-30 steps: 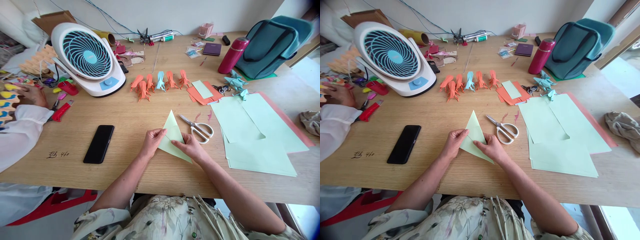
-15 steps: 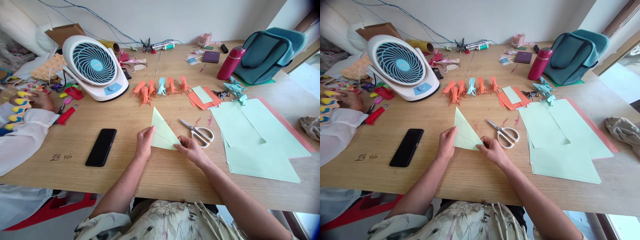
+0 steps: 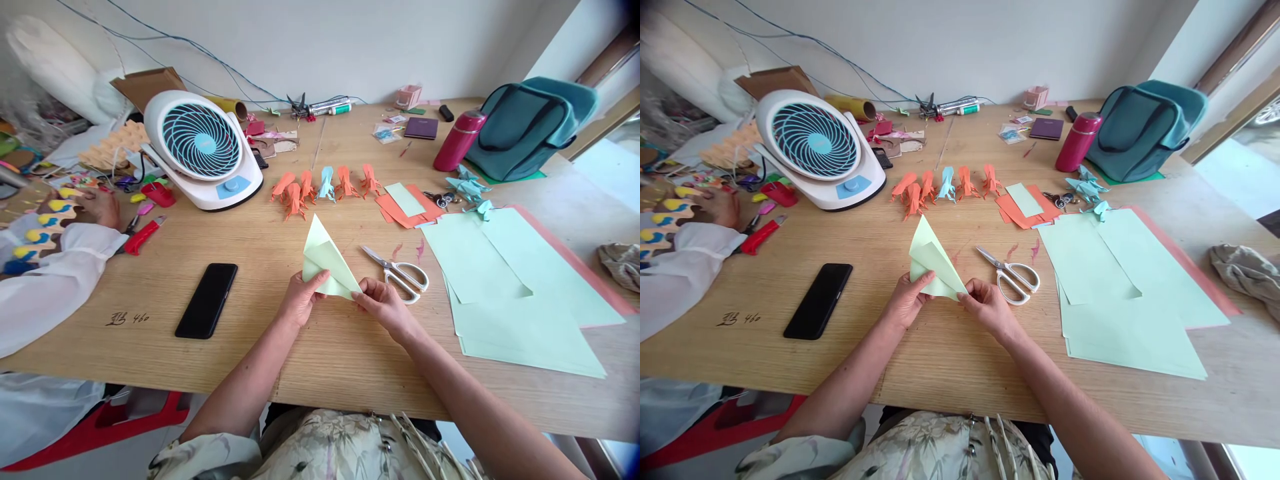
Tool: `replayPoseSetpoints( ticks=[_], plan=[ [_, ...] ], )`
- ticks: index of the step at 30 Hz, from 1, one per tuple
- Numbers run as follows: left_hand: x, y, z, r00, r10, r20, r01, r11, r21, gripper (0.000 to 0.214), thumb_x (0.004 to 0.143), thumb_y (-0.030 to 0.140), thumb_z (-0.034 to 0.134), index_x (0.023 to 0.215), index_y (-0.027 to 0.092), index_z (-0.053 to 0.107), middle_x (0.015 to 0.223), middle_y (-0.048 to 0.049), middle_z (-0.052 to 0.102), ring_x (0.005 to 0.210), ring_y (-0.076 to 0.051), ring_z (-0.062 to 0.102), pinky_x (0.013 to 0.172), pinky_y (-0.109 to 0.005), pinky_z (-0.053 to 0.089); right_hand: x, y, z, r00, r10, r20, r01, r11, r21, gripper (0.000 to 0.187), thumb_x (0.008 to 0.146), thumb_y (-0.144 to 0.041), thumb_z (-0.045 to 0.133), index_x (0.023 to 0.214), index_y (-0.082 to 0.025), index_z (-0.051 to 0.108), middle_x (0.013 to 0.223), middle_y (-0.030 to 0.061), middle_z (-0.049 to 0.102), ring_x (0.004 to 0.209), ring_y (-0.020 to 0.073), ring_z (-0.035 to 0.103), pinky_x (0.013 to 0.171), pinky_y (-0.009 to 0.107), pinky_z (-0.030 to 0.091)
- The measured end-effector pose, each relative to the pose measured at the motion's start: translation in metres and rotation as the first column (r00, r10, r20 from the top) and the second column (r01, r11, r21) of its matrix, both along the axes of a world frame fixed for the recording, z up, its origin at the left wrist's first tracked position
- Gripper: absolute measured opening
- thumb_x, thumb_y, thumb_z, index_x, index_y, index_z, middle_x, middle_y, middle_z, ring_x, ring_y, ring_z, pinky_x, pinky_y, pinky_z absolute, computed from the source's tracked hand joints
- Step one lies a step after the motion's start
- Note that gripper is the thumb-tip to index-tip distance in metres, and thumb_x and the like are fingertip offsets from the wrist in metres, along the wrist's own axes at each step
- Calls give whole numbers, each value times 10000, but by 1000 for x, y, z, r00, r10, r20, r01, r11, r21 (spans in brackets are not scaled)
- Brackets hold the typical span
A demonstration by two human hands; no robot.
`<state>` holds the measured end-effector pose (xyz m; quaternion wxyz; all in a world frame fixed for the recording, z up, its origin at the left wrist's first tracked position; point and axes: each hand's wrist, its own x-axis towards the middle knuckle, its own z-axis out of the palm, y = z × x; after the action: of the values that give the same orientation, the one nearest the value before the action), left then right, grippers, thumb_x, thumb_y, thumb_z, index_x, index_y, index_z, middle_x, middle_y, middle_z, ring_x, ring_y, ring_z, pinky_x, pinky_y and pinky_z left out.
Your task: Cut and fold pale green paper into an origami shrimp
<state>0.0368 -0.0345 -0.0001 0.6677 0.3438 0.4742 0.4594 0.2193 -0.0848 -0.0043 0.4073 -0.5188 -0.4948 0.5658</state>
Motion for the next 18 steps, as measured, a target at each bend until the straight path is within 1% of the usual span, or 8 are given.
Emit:
replayPoseSetpoints(
  ticks=[5,8,10,12,15,18],
  plan=[
    [-6,2,2,1000,21,-19,-21,1000,11,367,569,383,900,730,142,675,664,5,673,589,-109,591,513,-213,439,-1,0,0,1000,17,17,-17,1000,16,381,788,-553,651,704,-198,542,632,-13,538,566,112,408,524,257,287],
    [-14,6,6,1000,-8,-29,9,999,31,364,562,368,908,755,135,706,716,-17,716,654,-139,638,621,-252,508,-1,0,1,998,51,40,-52,998,24,388,805,-562,623,705,-199,526,614,-26,500,551,104,376,516,256,269],
    [-20,9,9,998,-39,-38,41,998,40,379,551,357,916,786,130,723,757,-32,736,689,-157,658,675,-272,525,1,0,2,994,86,63,-87,996,26,387,814,-559,609,708,-200,513,603,-40,462,541,97,348,509,253,257],
    [-25,12,10,997,-58,-54,61,997,52,398,552,366,915,814,135,725,773,-33,740,699,-161,662,682,-272,522,3,-1,4,987,127,97,-130,991,27,378,824,-548,595,712,-197,507,605,-49,435,542,93,330,506,249,252],
    [-30,15,10,993,-64,-100,72,994,78,404,594,412,884,838,146,702,771,-25,729,687,-151,652,656,-259,510,8,-1,6,968,178,179,-186,982,30,348,854,-509,569,719,-193,513,613,-50,435,548,94,333,504,248,257],
    [-33,17,6,981,-59,-184,81,990,117,400,646,463,830,828,152,660,760,-26,714,666,-146,640,628,-253,498,14,-2,7,935,187,302,-211,976,50,318,885,-446,546,694,-194,510,597,-51,427,536,96,339,496,251,255]
  ],
)
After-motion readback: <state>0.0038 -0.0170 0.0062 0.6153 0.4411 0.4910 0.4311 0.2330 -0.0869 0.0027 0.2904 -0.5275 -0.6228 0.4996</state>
